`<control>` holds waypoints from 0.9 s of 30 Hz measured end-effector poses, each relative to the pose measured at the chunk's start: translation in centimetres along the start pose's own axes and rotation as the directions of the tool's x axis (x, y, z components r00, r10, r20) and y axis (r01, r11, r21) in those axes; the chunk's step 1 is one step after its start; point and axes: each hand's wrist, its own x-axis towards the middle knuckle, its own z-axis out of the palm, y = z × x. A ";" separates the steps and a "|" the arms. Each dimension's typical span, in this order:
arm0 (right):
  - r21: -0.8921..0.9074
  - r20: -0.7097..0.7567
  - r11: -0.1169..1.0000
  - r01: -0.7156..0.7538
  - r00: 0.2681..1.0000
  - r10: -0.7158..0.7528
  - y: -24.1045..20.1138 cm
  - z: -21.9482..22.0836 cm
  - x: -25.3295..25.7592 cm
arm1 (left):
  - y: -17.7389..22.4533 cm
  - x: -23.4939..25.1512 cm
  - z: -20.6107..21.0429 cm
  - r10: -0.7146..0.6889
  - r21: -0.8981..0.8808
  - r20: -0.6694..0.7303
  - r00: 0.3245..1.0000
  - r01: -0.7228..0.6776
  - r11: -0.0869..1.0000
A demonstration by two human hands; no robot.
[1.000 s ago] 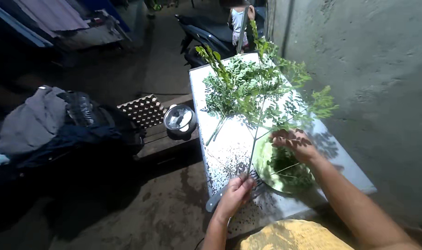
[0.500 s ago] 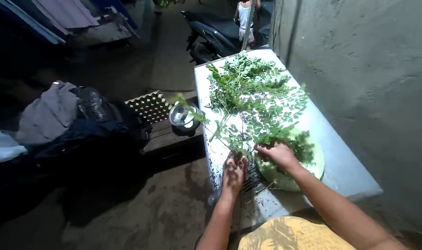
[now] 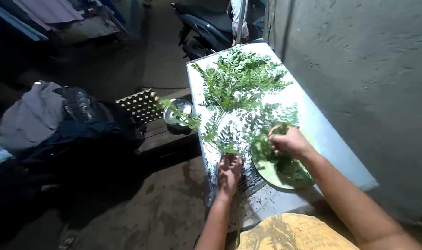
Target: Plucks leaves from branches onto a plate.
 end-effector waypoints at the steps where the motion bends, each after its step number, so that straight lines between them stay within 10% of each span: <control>1: -0.003 -0.028 1.000 0.027 0.999 -0.027 -0.2 -1.3 0.2 | -0.4 0.3 -0.9 0.014 -0.047 -0.001 1.000 -0.014 0.999; 5: 0.046 -0.005 0.998 0.053 0.999 -0.053 -0.5 -3.9 -0.2 | -0.3 0.8 -1.9 0.019 -0.250 0.075 0.997 0.000 0.968; 18: 0.096 0.221 0.994 -0.052 0.975 0.029 2.6 2.1 -1.2 | 1.8 1.0 1.9 0.081 0.146 0.211 0.974 -0.113 0.983; 27: -0.055 -0.015 0.998 0.038 0.999 -0.039 2.3 -3.0 -0.6 | 2.2 1.6 0.5 0.084 0.220 0.147 0.985 -0.116 0.969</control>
